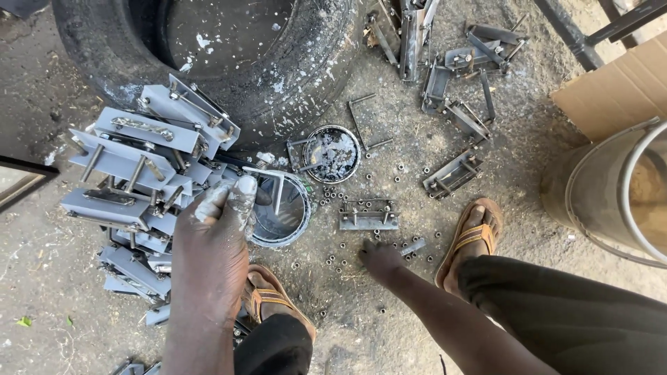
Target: The person is painting small metal brackets or components using a paintbrush and grey paint.
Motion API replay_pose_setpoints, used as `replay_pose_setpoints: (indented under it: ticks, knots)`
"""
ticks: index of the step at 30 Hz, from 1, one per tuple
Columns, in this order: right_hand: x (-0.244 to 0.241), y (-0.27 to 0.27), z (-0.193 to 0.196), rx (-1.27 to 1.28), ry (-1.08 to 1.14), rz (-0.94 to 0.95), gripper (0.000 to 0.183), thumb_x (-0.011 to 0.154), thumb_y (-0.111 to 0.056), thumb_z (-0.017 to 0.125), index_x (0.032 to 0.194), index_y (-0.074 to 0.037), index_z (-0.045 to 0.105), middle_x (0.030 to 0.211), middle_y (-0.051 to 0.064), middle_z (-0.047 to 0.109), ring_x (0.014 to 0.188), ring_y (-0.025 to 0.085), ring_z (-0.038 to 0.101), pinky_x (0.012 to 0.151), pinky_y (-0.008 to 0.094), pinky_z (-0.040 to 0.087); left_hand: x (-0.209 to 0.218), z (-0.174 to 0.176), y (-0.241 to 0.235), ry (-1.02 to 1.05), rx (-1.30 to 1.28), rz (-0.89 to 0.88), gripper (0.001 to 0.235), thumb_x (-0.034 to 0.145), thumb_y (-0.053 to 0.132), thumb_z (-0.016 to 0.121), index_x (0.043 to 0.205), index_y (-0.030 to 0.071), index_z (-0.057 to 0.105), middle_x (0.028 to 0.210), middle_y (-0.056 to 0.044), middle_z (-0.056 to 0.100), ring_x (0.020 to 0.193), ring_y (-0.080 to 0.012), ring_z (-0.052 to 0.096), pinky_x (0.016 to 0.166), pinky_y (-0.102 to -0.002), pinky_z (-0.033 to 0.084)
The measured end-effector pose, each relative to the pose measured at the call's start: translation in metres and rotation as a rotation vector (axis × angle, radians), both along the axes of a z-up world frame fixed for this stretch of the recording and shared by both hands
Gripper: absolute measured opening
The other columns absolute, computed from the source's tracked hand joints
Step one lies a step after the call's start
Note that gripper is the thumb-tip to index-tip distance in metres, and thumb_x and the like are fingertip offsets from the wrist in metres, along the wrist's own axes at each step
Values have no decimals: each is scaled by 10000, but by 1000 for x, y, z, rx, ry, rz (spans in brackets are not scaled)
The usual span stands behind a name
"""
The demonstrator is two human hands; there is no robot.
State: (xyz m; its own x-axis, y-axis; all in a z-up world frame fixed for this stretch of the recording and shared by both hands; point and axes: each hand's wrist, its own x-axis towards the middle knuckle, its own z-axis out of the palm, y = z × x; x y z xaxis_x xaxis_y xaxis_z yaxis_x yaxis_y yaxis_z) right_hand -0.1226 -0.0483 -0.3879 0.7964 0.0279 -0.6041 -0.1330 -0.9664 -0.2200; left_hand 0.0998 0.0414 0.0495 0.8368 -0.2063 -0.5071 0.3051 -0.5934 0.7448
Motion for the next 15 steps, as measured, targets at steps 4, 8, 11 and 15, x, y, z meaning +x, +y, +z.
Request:
replay_pose_setpoints:
  ticks: [4, 8, 11, 15]
  knots:
    - [-11, 14, -23, -29, 18, -4, 382, 854, -7, 730, 1223, -58, 645, 1222, 173, 582, 1012, 366, 624, 703, 420, 640, -1, -8, 4, -33, 38, 49, 353, 1038, 267, 579, 794, 93, 767, 795, -5, 711, 769, -133, 597, 740, -324, 456]
    - [-11, 15, -15, -9, 110, 4, 327, 933, -54, 674, 1259, -55, 656, 1270, 142, 579, 987, 336, 655, 712, 439, 641, 1, -17, 11, -10, 2, 78, 359, 1049, 301, 630, 797, 62, 722, 663, 3, 526, 640, -110, 392, 608, -292, 312]
    - [27, -1, 26, 139, 284, -115, 287, 959, -114, 630, 1244, -106, 659, 1251, 108, 635, 1037, 288, 668, 712, 396, 639, 3, -7, 10, 38, 90, 115, 261, 1042, 282, 641, 921, 64, 719, 658, -27, 531, 622, -132, 398, 611, -304, 324]
    - [109, -42, 55, 464, 216, -629, 267, 988, -275, 610, 1116, -40, 617, 892, 128, 724, 706, 214, 683, 569, 303, 586, 4, -7, 20, 207, 130, 401, 428, 977, 195, 642, 1363, 10, 657, 452, -32, 286, 392, -105, 240, 395, -318, 173]
